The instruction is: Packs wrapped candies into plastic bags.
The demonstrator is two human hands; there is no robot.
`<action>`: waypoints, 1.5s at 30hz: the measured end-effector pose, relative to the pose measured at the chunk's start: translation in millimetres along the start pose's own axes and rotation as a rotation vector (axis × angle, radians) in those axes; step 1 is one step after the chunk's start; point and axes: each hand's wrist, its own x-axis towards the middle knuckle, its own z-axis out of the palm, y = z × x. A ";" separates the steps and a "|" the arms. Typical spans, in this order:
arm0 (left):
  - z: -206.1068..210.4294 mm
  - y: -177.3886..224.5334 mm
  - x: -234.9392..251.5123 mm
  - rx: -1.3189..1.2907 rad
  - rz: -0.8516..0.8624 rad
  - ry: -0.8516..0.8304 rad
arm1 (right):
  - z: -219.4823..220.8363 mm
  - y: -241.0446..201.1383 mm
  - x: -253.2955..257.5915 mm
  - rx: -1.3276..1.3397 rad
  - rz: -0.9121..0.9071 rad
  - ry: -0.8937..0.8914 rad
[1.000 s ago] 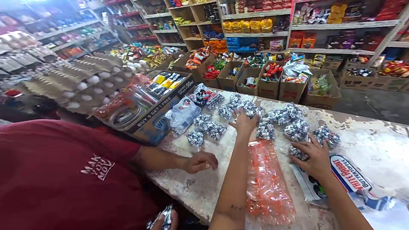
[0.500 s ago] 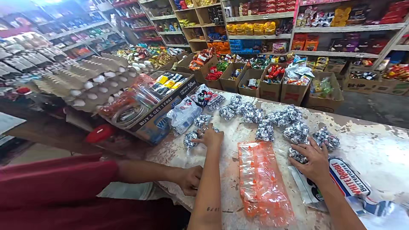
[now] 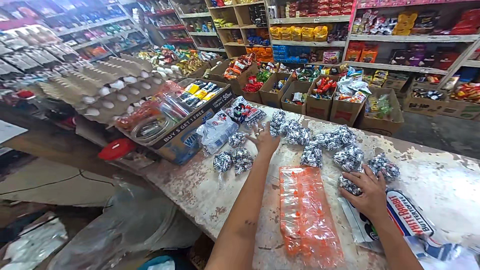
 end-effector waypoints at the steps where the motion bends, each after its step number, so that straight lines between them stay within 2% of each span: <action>1: 6.1 0.5 10.9 0.038 0.049 -0.037 | 0.7 0.8 -0.4 -0.002 -0.002 0.002; 4: 23.6 -19.6 35.0 0.162 0.169 -0.124 | 3.0 2.1 -2.1 -0.006 -0.010 0.011; 6: 23.5 -37.0 36.6 0.162 0.203 -0.050 | 2.6 -0.6 -2.8 0.002 -0.008 0.014; 8: 11.9 -46.9 27.2 0.195 0.134 -0.010 | -0.6 -5.7 -2.9 0.019 0.003 0.006; 11: -4.7 -48.7 4.8 0.278 -0.057 -0.013 | -6.3 -12.7 -2.3 0.030 0.027 -0.006; 14: -17.4 -30.4 4.3 0.325 -0.161 -0.161 | -7.8 -16.5 -1.9 0.031 0.041 -0.016; 16: -22.6 -15.4 12.3 0.182 -0.056 -0.204 | -8.4 -17.2 -1.5 0.034 0.042 -0.024; 19: -10.4 12.3 39.5 0.004 0.224 -0.144 | -7.1 -15.8 -1.3 0.028 0.027 -0.013; 22: 15.3 44.5 67.8 -0.024 0.453 -0.129 | -7.4 -15.3 -2.7 0.023 0.020 0.005; 24: 35.7 54.3 84.5 0.019 0.530 -0.177 | -6.6 -14.7 -4.4 0.021 0.021 0.000; 27: 53.4 46.9 102.4 0.142 0.363 -0.372 | -5.9 -14.4 -5.7 0.030 0.021 -0.006; 30: 52.7 34.1 106.5 0.079 0.210 -0.367 | -7.2 -16.0 -5.7 0.039 0.014 0.003; 34: 36.1 16.3 96.8 0.130 0.165 -0.372 | -10.7 -21.2 -5.3 0.046 0.025 -0.006; 40: -16.7 -16.0 54.7 0.234 0.056 -0.412 | -16.1 -26.5 -2.0 0.050 0.028 -0.011; 43: -31.0 -9.4 49.6 0.320 0.044 -0.444 | -16.1 -26.4 -0.7 0.042 0.037 -0.017; 45: -35.7 6.9 44.2 0.245 0.141 -0.400 | -15.9 -25.0 -0.1 0.033 0.040 -0.026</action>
